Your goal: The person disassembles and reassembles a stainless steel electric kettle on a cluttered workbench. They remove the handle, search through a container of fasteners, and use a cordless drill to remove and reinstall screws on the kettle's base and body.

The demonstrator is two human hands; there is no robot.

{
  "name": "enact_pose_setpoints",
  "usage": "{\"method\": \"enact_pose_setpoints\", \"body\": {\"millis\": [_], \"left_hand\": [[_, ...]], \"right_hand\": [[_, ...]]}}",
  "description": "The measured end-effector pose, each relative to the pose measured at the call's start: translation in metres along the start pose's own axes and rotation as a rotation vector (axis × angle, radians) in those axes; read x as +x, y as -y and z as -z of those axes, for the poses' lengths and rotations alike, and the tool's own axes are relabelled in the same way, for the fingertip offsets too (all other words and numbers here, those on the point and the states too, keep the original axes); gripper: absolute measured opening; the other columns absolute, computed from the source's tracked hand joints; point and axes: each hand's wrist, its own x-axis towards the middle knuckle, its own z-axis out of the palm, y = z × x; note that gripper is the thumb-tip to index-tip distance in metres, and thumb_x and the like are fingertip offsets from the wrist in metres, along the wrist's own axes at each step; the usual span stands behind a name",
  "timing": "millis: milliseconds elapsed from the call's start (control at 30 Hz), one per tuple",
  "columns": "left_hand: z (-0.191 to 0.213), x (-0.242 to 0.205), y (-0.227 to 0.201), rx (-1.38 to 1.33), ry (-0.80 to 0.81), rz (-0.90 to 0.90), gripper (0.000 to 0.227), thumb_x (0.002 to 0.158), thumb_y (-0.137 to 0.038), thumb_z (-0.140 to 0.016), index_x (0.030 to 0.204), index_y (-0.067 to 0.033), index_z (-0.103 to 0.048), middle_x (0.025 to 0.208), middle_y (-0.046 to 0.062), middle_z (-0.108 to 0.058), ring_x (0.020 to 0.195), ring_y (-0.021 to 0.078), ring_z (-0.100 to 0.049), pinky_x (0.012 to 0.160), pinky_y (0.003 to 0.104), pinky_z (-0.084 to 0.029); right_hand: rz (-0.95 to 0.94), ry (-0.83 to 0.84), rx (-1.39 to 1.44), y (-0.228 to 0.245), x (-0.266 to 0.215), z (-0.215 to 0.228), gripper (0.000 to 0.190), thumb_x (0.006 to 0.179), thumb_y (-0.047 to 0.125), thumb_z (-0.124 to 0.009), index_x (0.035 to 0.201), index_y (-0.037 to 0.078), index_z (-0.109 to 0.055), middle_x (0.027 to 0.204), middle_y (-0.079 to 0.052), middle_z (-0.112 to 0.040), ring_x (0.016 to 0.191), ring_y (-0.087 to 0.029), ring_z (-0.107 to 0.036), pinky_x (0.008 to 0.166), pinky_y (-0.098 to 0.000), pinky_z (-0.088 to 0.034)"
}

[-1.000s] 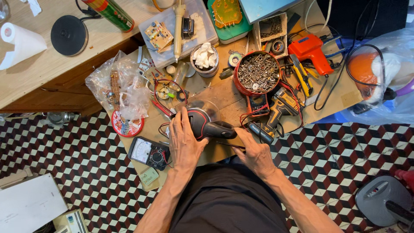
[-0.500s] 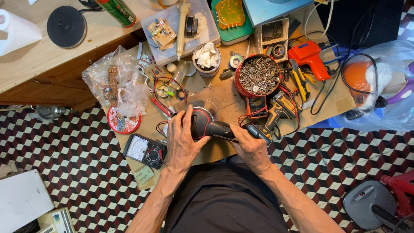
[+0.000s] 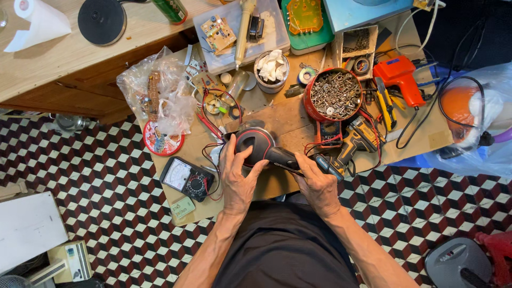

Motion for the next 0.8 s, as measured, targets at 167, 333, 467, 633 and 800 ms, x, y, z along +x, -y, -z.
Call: {"method": "enact_pose_setpoints", "body": {"millis": [167, 333, 467, 633, 800], "left_hand": [[0.001, -0.001, -0.004, -0.092, -0.024, -0.014, 0.053, 0.083, -0.018, -0.086, 0.127, -0.0045, -0.06, 0.153, 0.026, -0.043, 0.137, 0.0419, -0.05, 0.112, 0.045, -0.047], [0.011, -0.007, -0.018, -0.315, -0.006, -0.064, 0.058, 0.093, -0.019, -0.082, 0.14, -0.0066, -0.05, 0.147, 0.017, -0.051, 0.135, 0.031, -0.059, 0.112, 0.037, -0.053], [0.013, -0.005, -0.026, -0.518, 0.155, 0.087, 0.086, 0.08, -0.028, -0.086, 0.147, -0.0035, -0.039, 0.14, 0.017, -0.051, 0.125, 0.0301, -0.06, 0.106, 0.039, -0.052], [0.006, -0.006, -0.019, -0.07, 0.205, -0.261, 0.079, 0.075, -0.033, -0.088, 0.14, -0.0039, -0.053, 0.141, 0.015, -0.054, 0.132, 0.0335, -0.052, 0.112, 0.043, -0.044], [0.004, -0.02, -0.016, -0.036, 0.277, -0.32, 0.072, 0.08, -0.025, -0.087, 0.143, -0.0053, -0.059, 0.145, 0.012, -0.055, 0.137, 0.03, -0.049, 0.113, 0.042, -0.041]], "right_hand": [[0.013, 0.008, -0.028, -0.003, -0.001, -0.001, 0.06, 0.078, 0.005, -0.083, 0.134, 0.005, -0.062, 0.12, -0.013, -0.072, 0.095, -0.03, -0.074, 0.076, -0.0355, -0.06], [0.012, -0.001, -0.031, 0.0, 0.001, -0.001, 0.06, 0.077, 0.005, -0.082, 0.133, 0.004, -0.062, 0.117, -0.013, -0.072, 0.092, -0.03, -0.074, 0.075, -0.0353, -0.06], [0.014, -0.02, -0.036, 0.001, -0.001, -0.002, 0.059, 0.079, 0.004, -0.081, 0.135, 0.005, -0.062, 0.119, -0.012, -0.072, 0.094, -0.03, -0.075, 0.077, -0.0356, -0.061], [0.042, 0.006, 0.025, -0.018, -0.011, -0.01, 0.04, 0.076, 0.001, -0.078, 0.115, 0.002, -0.066, 0.111, -0.019, -0.071, 0.082, -0.034, -0.072, 0.067, -0.0385, -0.06], [0.037, 0.058, -0.052, -0.04, -0.026, -0.023, 0.015, 0.073, 0.002, -0.079, 0.081, 0.005, -0.067, 0.073, -0.012, -0.068, 0.064, -0.032, -0.069, 0.057, -0.0399, -0.054]]}}
